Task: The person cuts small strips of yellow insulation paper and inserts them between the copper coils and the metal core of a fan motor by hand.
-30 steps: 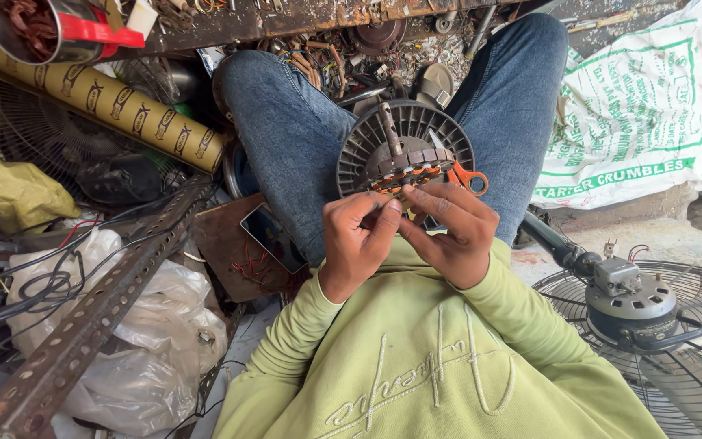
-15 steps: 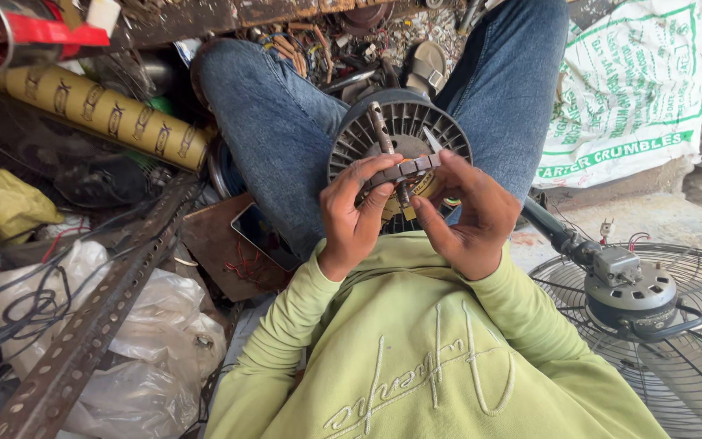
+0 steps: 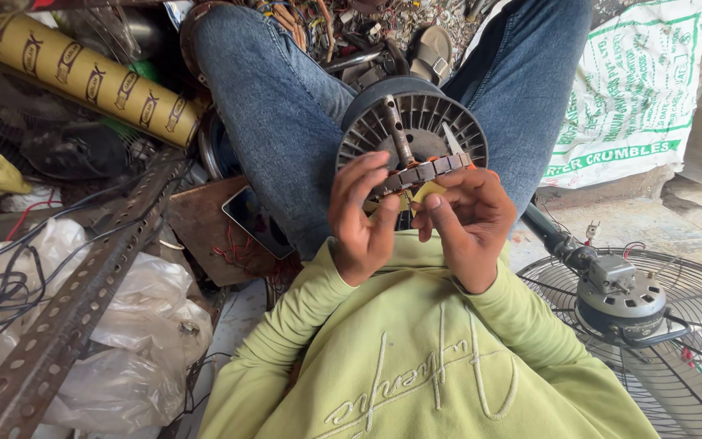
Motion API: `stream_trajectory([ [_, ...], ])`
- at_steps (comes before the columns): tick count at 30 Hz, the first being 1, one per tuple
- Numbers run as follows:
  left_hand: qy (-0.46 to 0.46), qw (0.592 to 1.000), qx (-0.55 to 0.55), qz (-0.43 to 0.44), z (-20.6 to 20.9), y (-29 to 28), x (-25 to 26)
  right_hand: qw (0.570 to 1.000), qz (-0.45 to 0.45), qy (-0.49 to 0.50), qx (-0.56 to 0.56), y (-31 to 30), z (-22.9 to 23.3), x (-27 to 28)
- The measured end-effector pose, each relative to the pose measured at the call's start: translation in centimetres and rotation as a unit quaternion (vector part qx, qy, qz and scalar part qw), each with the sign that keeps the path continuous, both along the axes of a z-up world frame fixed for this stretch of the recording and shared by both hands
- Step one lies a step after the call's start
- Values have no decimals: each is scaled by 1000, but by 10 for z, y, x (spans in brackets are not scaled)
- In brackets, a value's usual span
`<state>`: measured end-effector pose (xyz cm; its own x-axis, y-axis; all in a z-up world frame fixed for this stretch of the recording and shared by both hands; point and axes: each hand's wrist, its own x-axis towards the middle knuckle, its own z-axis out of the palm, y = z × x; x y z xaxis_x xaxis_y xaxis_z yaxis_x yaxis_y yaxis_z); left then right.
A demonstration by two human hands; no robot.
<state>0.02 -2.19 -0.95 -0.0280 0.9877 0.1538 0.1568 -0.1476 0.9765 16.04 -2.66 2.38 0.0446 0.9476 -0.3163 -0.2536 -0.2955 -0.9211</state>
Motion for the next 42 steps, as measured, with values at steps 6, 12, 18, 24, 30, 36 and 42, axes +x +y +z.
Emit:
stream_trajectory([
  [6,148,977,151,-7,14,12,-8,997,-45,60,-21,-8,-7,-4],
  [12,152,978,125,-65,22,31,-15,987,-79,132,-43,-5,-8,-5],
  [18,93,988,93,-79,19,40,-12,993,-65,101,-22,-2,-2,-5],
  [24,92,989,95,-59,20,40,-12,997,-51,64,-12,1,-3,-6],
  [30,75,995,54,-49,37,4,-22,998,-6,65,-26,2,10,-3],
  [36,-257,914,-279,-143,37,-21,-37,939,168,-152,258,13,12,12],
  [42,-311,886,-308,-154,54,-31,-26,924,230,-55,302,17,25,21],
])
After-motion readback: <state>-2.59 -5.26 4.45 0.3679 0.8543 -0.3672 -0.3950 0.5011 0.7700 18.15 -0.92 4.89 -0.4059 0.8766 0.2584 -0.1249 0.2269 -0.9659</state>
